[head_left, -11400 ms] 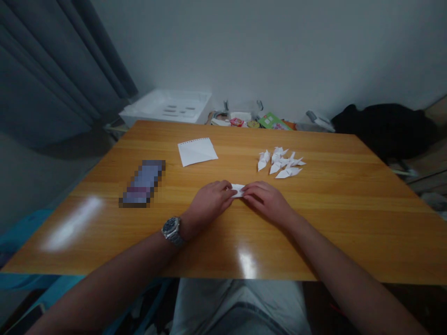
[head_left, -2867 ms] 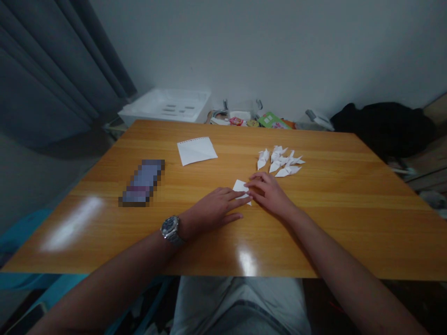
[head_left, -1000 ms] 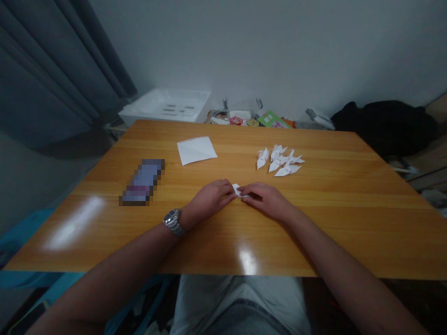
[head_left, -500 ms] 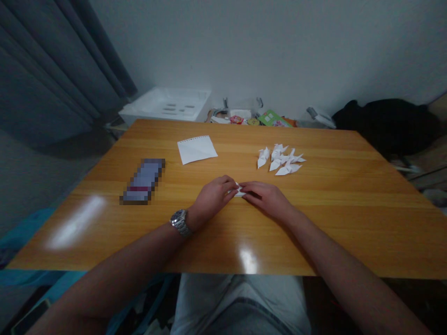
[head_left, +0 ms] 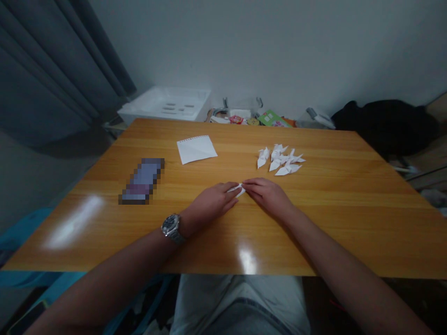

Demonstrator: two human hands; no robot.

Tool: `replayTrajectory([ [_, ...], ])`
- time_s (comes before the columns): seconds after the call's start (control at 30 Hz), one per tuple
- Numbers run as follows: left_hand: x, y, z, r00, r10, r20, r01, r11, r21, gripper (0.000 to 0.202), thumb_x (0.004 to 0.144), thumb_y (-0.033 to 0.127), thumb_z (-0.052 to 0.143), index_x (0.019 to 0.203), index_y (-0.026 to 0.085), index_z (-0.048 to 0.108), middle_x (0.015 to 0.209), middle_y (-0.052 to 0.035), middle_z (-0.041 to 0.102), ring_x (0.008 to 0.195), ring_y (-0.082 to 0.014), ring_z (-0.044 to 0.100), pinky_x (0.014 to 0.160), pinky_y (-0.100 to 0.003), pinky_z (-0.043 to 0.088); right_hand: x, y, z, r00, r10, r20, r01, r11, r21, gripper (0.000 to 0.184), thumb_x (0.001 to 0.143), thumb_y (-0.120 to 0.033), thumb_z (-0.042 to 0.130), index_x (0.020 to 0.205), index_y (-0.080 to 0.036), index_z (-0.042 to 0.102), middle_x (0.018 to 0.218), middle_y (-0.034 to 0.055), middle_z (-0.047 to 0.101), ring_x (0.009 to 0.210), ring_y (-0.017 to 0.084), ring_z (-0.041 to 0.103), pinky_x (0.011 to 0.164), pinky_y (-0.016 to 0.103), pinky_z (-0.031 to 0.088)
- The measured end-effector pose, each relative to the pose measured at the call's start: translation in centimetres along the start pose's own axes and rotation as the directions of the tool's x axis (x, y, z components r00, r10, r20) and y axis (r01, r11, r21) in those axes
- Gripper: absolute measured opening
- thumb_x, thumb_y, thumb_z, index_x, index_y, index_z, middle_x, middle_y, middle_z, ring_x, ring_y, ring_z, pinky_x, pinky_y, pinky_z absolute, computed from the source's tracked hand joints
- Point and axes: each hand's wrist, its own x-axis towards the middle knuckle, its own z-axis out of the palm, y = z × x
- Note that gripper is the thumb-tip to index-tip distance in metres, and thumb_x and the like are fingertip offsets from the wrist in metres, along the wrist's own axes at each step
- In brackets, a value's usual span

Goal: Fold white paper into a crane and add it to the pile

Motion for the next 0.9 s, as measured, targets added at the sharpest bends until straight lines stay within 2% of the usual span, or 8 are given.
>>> replayTrajectory([
  [0.17,-0.3,0.3,0.3,1.000,-0.016,0.027,0.014,0.998,0.055,0.042,0.103,0.031,0.050,0.140,0.013,0.053,0.140,-0.0153,0.059,0.125,-0.0279,0.059,0.106,-0.044,0.051,0.2,-0.3,-0.2,0.999,-0.004,0.049,0.005,1.000,-0.028,0.028,0.101,-0.022,0.054,0.121,-0.022,0.074,0.125,0.0110,0.073,0.114,0.026,0.067,0.098,0.043,0.056],
  [0.37,-0.4,1.0,0.4,0.998,-0.048,0.033,0.046,0.998,0.053,0.039,0.103,0.031,0.050,0.138,0.013,0.053,0.137,-0.0148,0.059,0.121,-0.0266,0.060,0.104,-0.040,0.051,-0.2,-0.1,-1.2,0.998,0.012,0.067,-0.018,0.996,0.092,0.031,0.101,-0.025,0.054,0.127,-0.024,0.071,0.127,0.0098,0.072,0.115,0.024,0.069,0.104,0.044,0.055],
  [0.7,-0.3,1.1,0.4,0.999,-0.035,0.038,0.032,0.997,0.071,0.039,0.102,0.031,0.051,0.133,0.008,0.054,0.134,-0.0175,0.059,0.120,-0.0289,0.059,0.103,-0.043,0.052,-0.2,0.0,-2.0,0.985,-0.039,0.166,0.036,0.999,0.022,0.033,0.102,-0.024,0.052,0.130,-0.020,0.069,0.134,0.0123,0.068,0.124,0.026,0.064,0.110,0.050,0.049],
  [0.9,-0.4,1.0,0.5,1.000,0.002,0.027,-0.004,0.997,0.072,0.045,0.103,0.030,0.049,0.145,0.013,0.047,0.139,-0.0156,0.057,0.127,-0.0290,0.056,0.105,-0.043,0.052,-0.2,0.2,-2.0,0.984,-0.049,0.169,0.042,0.998,0.045,0.033,0.103,-0.025,0.051,0.129,-0.022,0.069,0.137,0.0115,0.067,0.127,0.026,0.061,0.110,0.051,0.048],
])
